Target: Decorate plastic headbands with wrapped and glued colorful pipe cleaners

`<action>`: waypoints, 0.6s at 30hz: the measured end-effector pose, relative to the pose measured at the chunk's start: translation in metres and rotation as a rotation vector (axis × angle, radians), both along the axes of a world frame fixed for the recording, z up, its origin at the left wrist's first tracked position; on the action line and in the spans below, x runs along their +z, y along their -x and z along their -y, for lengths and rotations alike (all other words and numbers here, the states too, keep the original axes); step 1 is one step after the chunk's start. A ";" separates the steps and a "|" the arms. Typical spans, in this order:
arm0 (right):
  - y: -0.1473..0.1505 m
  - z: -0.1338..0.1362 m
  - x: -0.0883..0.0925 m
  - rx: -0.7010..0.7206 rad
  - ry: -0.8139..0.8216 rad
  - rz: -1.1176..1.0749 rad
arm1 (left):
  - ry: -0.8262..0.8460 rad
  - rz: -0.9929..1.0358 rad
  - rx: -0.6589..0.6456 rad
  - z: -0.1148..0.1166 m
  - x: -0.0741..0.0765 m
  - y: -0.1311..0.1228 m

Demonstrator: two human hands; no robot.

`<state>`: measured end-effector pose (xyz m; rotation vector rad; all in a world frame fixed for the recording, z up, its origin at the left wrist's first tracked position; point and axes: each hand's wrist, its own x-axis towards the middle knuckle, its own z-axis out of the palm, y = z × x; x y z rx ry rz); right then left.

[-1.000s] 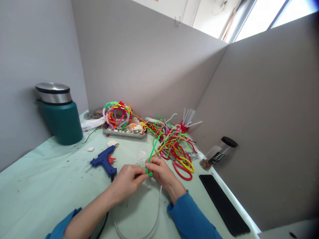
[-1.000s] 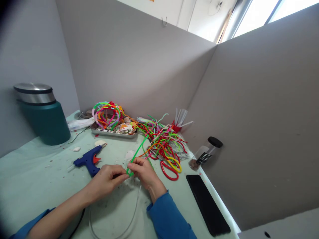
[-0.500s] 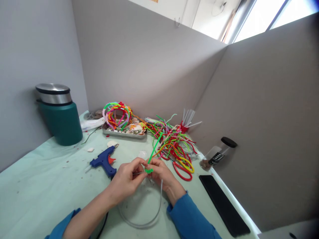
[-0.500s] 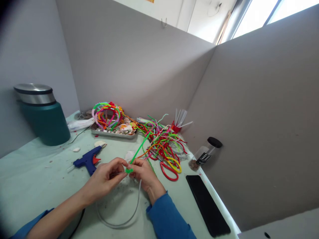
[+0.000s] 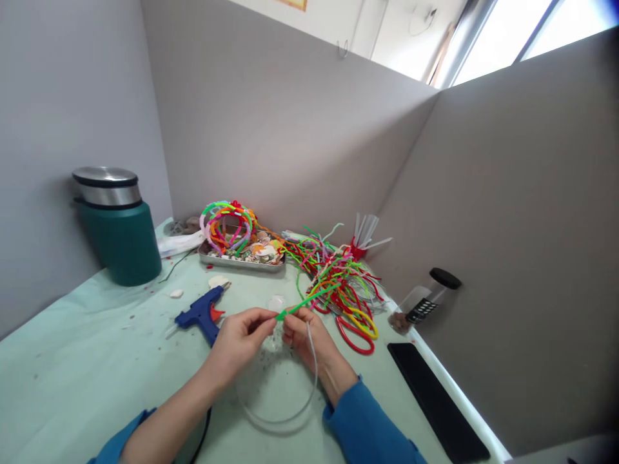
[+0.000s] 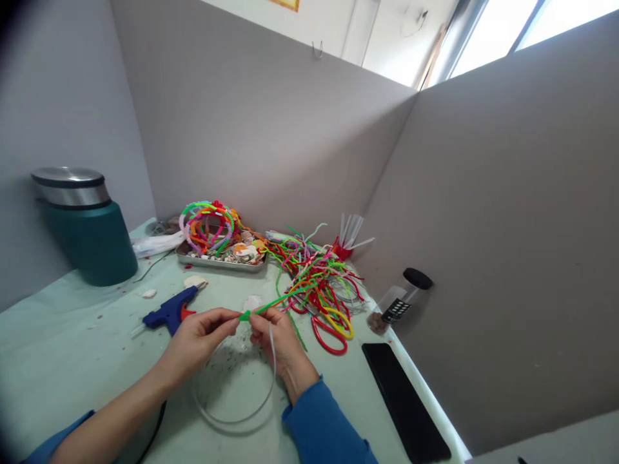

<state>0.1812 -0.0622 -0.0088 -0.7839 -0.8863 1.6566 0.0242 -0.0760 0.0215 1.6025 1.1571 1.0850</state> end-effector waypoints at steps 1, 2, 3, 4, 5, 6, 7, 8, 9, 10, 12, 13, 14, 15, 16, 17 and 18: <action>0.001 0.000 -0.001 -0.007 -0.009 0.006 | 0.026 0.026 0.016 -0.001 -0.001 0.000; 0.001 0.000 -0.001 -0.015 -0.024 0.014 | 0.050 0.048 0.035 -0.002 -0.001 0.000; 0.001 0.000 -0.002 -0.022 -0.043 0.023 | 0.076 0.066 0.056 -0.002 -0.001 0.000; 0.001 -0.001 -0.003 -0.025 -0.063 0.034 | 0.105 0.081 0.077 -0.002 -0.001 0.000; 0.000 -0.001 -0.004 -0.024 -0.087 0.047 | 0.134 0.097 0.096 -0.002 -0.001 0.000; 0.000 -0.001 -0.005 -0.022 -0.116 0.066 | 0.163 0.114 0.110 -0.003 -0.001 -0.001; 0.000 -0.002 -0.006 -0.020 -0.147 0.088 | 0.190 0.134 0.114 -0.003 -0.001 -0.001; -0.001 -0.002 -0.007 -0.020 -0.178 0.113 | 0.218 0.156 0.111 -0.003 -0.001 -0.001; -0.001 -0.002 -0.008 -0.025 -0.206 0.137 | 0.246 0.180 0.104 -0.004 -0.002 -0.002; -0.001 -0.003 -0.008 -0.034 -0.227 0.157 | 0.278 0.202 0.094 -0.004 -0.002 -0.002; -0.001 -0.003 -0.008 -0.050 -0.242 0.181 | 0.341 0.230 0.065 -0.004 -0.004 -0.003; -0.001 -0.003 -0.008 -0.055 -0.242 0.189 | 0.367 0.232 0.051 -0.004 -0.004 -0.003; -0.001 -0.002 -0.007 -0.059 -0.243 0.197 | 0.386 0.227 0.038 -0.004 -0.004 -0.003; -0.001 -0.002 -0.005 -0.061 -0.248 0.207 | 0.400 0.214 0.029 -0.003 -0.004 -0.003; -0.001 -0.001 -0.003 -0.064 -0.256 0.217 | 0.410 0.194 0.025 -0.003 -0.004 -0.003; -0.001 0.000 -0.002 -0.066 -0.266 0.229 | 0.421 0.170 0.024 -0.003 -0.003 -0.003; -0.001 0.000 0.000 -0.069 -0.274 0.241 | 0.431 0.145 0.024 -0.003 -0.003 -0.004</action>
